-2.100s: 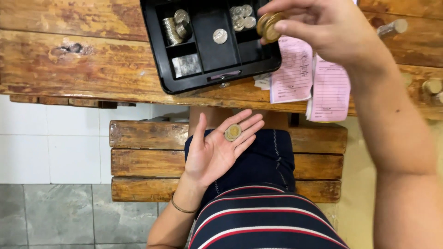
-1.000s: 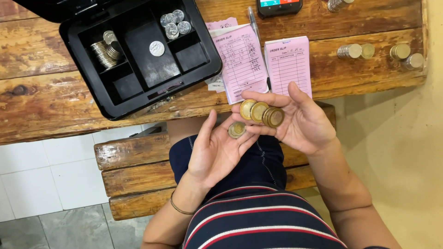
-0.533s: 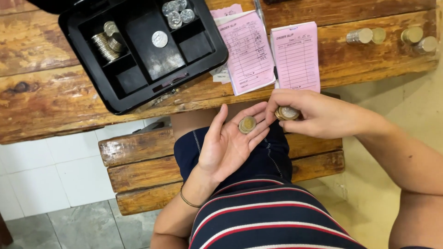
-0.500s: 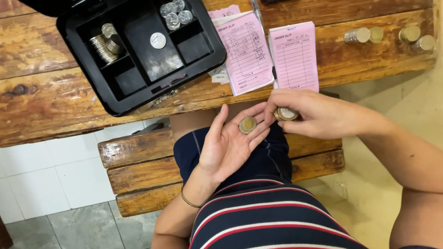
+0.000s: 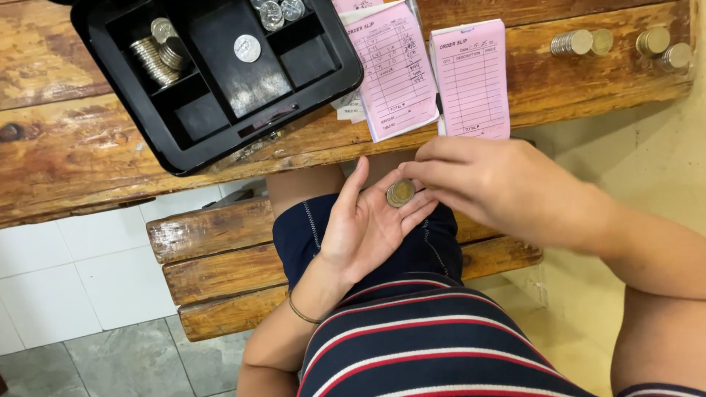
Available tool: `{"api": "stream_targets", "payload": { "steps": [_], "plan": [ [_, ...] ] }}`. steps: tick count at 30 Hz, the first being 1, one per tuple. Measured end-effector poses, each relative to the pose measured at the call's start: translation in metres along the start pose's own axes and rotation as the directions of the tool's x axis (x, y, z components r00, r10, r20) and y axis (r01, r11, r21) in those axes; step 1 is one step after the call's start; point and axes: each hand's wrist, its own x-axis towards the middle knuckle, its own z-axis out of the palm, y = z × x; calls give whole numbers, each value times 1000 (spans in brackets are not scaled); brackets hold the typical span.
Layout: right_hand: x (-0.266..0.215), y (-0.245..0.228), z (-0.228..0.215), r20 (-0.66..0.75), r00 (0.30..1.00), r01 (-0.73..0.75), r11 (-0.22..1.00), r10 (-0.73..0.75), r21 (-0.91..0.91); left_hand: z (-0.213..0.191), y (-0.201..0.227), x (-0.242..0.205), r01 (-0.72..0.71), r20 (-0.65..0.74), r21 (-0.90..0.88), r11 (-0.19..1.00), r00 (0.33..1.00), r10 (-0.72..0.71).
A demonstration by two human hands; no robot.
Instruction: A person sorts, counts, and stacks various coins on a wooden table, then organizes them into a black cash box.
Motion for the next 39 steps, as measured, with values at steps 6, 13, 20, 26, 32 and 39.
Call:
{"api": "stream_targets", "payload": {
  "steps": [6,13,20,26,32,39],
  "plan": [
    [-3,-5,57,1,996,85,932,-90,-353,-8,-6,2,-22,-27,52,998,999,23],
    [-9,-4,67,-29,996,74,967,-84,-244,27,-17,8,76,-418,303,950,906,61],
    [-27,16,5,-103,995,33,989,-19,141,30,-15,13,63,13,549,833,996,-84],
    [-69,161,-84,-403,882,-368,892,246,-261,55,8,-12,-39,72,881,472,996,-53],
    [-147,525,-50,-470,767,-469,882,437,54,80,60,-126,289,713,484,-826,416,564],
    [-122,393,-69,-337,627,-778,586,703,-225,148,62,-20,148,614,431,-890,674,410]
  ]
}}
